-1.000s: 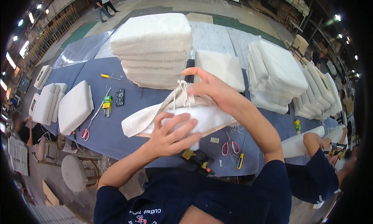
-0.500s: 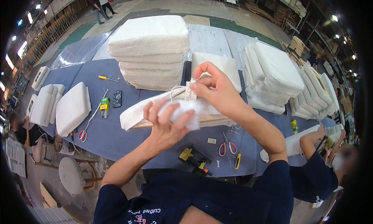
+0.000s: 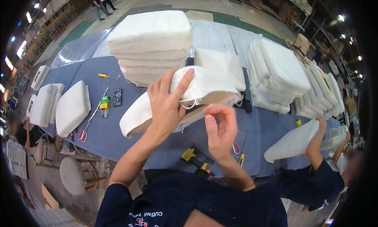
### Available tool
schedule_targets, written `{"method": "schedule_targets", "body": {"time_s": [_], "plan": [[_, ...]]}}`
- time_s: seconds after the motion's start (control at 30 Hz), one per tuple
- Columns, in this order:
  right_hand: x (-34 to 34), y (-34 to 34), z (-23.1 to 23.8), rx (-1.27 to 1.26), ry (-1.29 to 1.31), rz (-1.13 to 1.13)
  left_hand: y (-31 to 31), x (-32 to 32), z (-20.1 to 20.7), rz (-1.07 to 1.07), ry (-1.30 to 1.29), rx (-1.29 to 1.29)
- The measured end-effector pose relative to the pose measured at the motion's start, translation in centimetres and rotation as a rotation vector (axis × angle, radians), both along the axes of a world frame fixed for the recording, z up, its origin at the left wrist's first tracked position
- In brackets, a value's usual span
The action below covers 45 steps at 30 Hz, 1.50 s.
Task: The person wraps white fabric around rectangular foam blocks, secures the fabric with a staple gun, and trims excess fabric with scissors. The person repeats this process for multiple cushion units on a workbench.
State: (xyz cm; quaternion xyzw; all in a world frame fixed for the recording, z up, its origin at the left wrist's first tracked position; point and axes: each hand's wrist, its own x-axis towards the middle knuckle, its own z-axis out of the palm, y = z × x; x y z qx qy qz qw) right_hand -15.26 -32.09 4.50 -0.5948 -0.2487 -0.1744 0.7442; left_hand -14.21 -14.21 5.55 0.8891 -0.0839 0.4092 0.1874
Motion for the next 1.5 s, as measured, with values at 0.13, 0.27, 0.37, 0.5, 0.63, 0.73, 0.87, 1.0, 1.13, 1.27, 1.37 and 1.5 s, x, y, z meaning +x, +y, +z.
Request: {"method": "schedule_targets", "body": {"time_s": [0.13, 0.27, 0.37, 0.5, 0.63, 0.73, 0.87, 1.0, 1.13, 1.27, 1.37, 1.5], "plan": [[0.9, -2.1, -0.7, -0.043, 0.28, 0.262, -2.2, -4.4, 1.4, -0.149, 0.199, 0.08], [-1.1, -3.6, 0.0, 0.023, 0.491, 0.117, -0.6, -6.2, 2.6, -0.511, 0.411, 0.054], [-2.0, -5.1, 0.2, 0.072, 0.449, 0.122, 0.9, -3.6, 2.2, -0.758, 0.489, -0.409], [-2.0, -7.3, 0.7, -0.361, 0.256, 0.089, 0.6, 0.4, 2.3, -0.852, 0.358, 0.036], [-2.4, -6.5, 0.1, -0.043, 0.388, 0.08, -1.3, 0.5, -0.5, -0.997, 0.29, -0.269], [-3.0, -6.2, -2.0, 0.103, 0.433, 0.114, -1.0, 0.5, -1.1, -0.951, 0.234, -0.256], [-2.5, -5.5, -4.3, 0.167, 0.379, 0.2, -0.5, 0.3, 0.1, -0.931, 0.257, -0.286], [-2.7, -4.0, -4.8, 0.149, 0.262, 0.166, 0.6, 0.6, 0.4, -1.022, 0.306, -0.378], [-2.5, -1.9, -6.1, 0.286, 0.232, 0.213, 2.3, 1.8, -0.1, -1.108, 0.289, -0.381], [-1.8, 1.6, -3.1, 0.216, 0.177, 0.034, 4.1, 1.6, 1.3, -0.957, 0.303, -0.373], [-1.7, 3.5, -2.6, 0.263, 0.225, 0.023, 5.0, -1.1, 3.3, -0.584, 0.315, -0.272], [-2.4, 6.2, -2.8, 0.197, 0.196, 0.019, 2.4, -7.4, 3.2, -0.147, 0.352, -0.369]]}}
